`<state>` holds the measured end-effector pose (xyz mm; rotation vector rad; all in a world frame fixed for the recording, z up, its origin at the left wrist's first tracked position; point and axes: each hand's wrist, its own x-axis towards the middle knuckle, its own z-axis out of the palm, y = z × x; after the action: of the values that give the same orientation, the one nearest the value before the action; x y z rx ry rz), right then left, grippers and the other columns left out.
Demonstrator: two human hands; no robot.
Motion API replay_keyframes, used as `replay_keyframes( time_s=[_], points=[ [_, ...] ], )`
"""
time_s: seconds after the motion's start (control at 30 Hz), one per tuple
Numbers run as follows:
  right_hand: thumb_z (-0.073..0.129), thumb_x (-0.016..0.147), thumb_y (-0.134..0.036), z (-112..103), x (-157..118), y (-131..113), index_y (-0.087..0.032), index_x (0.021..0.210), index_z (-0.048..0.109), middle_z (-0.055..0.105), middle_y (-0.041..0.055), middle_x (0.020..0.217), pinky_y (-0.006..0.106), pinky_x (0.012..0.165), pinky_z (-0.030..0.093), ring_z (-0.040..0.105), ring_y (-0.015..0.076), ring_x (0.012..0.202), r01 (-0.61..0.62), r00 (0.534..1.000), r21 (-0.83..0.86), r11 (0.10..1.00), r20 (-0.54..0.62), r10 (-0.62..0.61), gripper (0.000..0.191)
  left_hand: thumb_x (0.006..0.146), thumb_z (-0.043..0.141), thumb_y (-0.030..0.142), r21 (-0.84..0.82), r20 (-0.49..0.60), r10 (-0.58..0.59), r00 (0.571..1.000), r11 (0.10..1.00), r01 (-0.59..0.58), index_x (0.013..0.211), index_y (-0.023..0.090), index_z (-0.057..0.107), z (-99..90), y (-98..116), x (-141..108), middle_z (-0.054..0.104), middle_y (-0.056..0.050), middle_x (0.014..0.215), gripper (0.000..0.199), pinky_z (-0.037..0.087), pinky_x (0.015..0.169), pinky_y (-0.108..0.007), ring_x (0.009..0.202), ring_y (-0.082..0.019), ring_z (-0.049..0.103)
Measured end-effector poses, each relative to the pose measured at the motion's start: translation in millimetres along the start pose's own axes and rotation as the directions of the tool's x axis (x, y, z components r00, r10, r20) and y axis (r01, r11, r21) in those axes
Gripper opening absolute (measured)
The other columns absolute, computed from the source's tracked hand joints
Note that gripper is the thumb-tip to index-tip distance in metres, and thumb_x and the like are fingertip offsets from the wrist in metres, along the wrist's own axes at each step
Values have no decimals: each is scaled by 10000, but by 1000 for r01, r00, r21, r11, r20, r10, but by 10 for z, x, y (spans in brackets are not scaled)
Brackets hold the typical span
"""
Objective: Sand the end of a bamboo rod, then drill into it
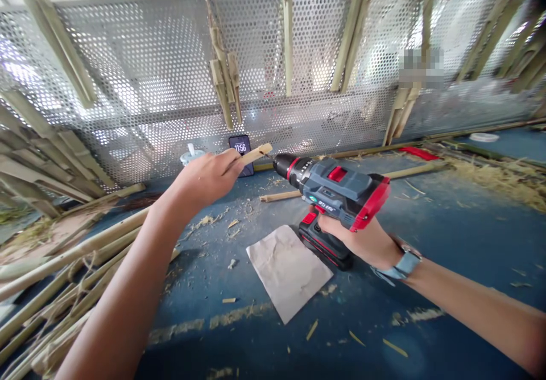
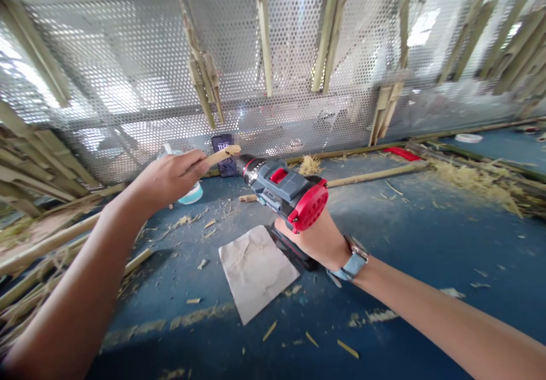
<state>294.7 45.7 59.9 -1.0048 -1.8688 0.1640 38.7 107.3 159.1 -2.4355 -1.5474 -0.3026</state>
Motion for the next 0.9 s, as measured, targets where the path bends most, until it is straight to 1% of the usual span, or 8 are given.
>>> replay_keyframes(
  time_s=[0.1, 0.23, 0.4, 0.5, 0.6, 0.77, 0.9],
  points=[
    [523, 796, -214, 0, -2, 15, -224, 829, 608, 694, 36, 799, 407, 738, 536, 650, 234, 723, -17, 1000, 23, 1000, 22, 16, 92, 1004, 360, 351, 24, -14, 5, 1000, 1000, -5, 856, 221, 502, -3, -5, -7, 526, 5, 698, 243, 277, 540, -281, 569, -159, 460],
    [525, 781, -212, -4, 19, 7, -226, 757, 587, 685, 34, 780, 440, 797, 527, 650, 252, 752, -4, 1000, 26, 1000, 3, 4, 68, 1003, 361, 349, 70, -34, 9, 999, 998, -7, 888, 219, 522, 5, -4, -22, 541, 3, 693, 237, 267, 523, -283, 555, -164, 469],
    [517, 784, -225, 15, 26, -17, -229, 846, 617, 698, 32, 817, 440, 771, 529, 656, 257, 723, 8, 1000, 7, 1000, -1, -8, 118, 996, 355, 353, 138, -62, 32, 998, 990, -24, 953, 221, 540, 41, -22, -27, 580, -10, 715, 232, 242, 514, -291, 553, -179, 488],
    [511, 783, -217, 22, 22, -26, -234, 819, 616, 700, 31, 809, 433, 754, 528, 657, 258, 720, 9, 1000, -6, 1000, -9, -9, 112, 998, 343, 372, 173, -75, 45, 996, 984, -31, 969, 225, 544, 55, -33, -27, 597, -15, 715, 251, 231, 505, -293, 556, -189, 506],
    [517, 776, -219, 15, 23, -32, -235, 816, 609, 697, 33, 820, 438, 773, 526, 652, 258, 739, 8, 1000, -13, 1000, -29, -9, 102, 1002, 325, 379, 201, -77, 43, 996, 979, -27, 989, 223, 546, 53, -26, -34, 614, -25, 729, 271, 233, 502, -294, 574, -198, 533],
    [511, 781, -215, -4, 29, -22, -240, 734, 579, 672, 16, 731, 435, 791, 523, 642, 249, 715, 8, 1000, -10, 1000, -11, -8, 86, 998, 337, 376, 222, -83, 40, 996, 975, -21, 971, 223, 539, 36, 2, -51, 615, -25, 717, 255, 230, 499, -297, 584, -205, 551],
    [513, 773, -222, 3, 22, -11, -235, 796, 602, 693, 31, 804, 423, 781, 523, 649, 243, 750, 7, 1000, -20, 1000, -6, -7, 93, 990, 362, 367, 226, -97, 48, 994, 974, -25, 952, 225, 526, 36, 9, -48, 608, -17, 704, 221, 227, 493, -297, 581, -204, 555]
  ],
)
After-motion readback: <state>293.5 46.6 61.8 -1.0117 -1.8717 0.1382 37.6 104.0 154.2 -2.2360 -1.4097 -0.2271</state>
